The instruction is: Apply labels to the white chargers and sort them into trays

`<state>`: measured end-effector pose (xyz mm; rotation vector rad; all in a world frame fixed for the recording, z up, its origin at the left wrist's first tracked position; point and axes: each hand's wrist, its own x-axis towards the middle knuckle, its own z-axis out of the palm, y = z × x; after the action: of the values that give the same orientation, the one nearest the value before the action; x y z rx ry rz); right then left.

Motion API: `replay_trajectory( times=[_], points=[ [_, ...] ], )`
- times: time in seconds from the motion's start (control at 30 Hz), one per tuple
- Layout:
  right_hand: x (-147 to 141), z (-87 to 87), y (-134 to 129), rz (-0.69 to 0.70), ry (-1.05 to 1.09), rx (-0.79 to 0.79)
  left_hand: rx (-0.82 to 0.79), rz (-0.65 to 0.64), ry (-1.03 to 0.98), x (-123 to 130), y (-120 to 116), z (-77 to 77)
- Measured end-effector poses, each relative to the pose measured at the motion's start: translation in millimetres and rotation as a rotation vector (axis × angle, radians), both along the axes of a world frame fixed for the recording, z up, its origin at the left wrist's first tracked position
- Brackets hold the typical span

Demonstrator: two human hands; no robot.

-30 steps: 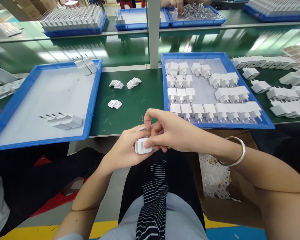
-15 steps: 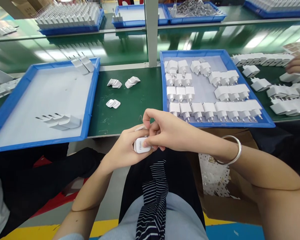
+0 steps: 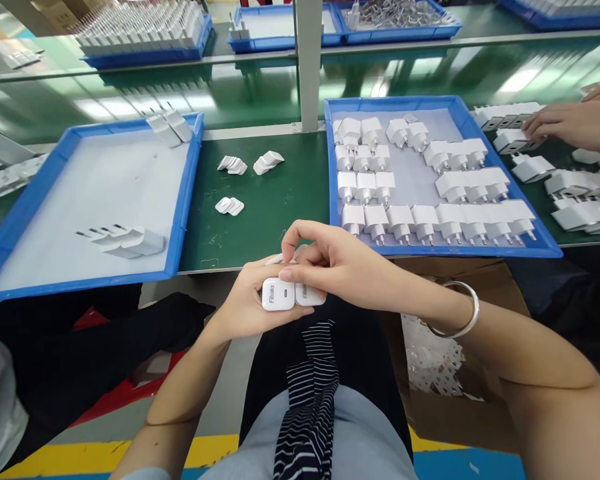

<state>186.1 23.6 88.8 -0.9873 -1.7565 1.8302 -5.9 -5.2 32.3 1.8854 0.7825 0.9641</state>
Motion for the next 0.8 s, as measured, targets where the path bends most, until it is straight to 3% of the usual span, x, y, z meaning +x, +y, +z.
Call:
replay_trajectory(
  times=[0.23,0.67,0.8],
  points=[
    [0.4,0.4,-1.3,0.055,-0.037,0.047,0.004,0.014,-0.027,-0.1,-1.3,-1.4],
    [-3.2,14.9,-13.7,0.180,-0.441,0.493,0.067,0.025,-0.090,6.9,-7.8,-8.4],
    [-5.9,14.3,-16.7,0.162,-0.467,0.545,0.060,0.036,-0.127,6.6,-8.5,-12.5]
  ],
)
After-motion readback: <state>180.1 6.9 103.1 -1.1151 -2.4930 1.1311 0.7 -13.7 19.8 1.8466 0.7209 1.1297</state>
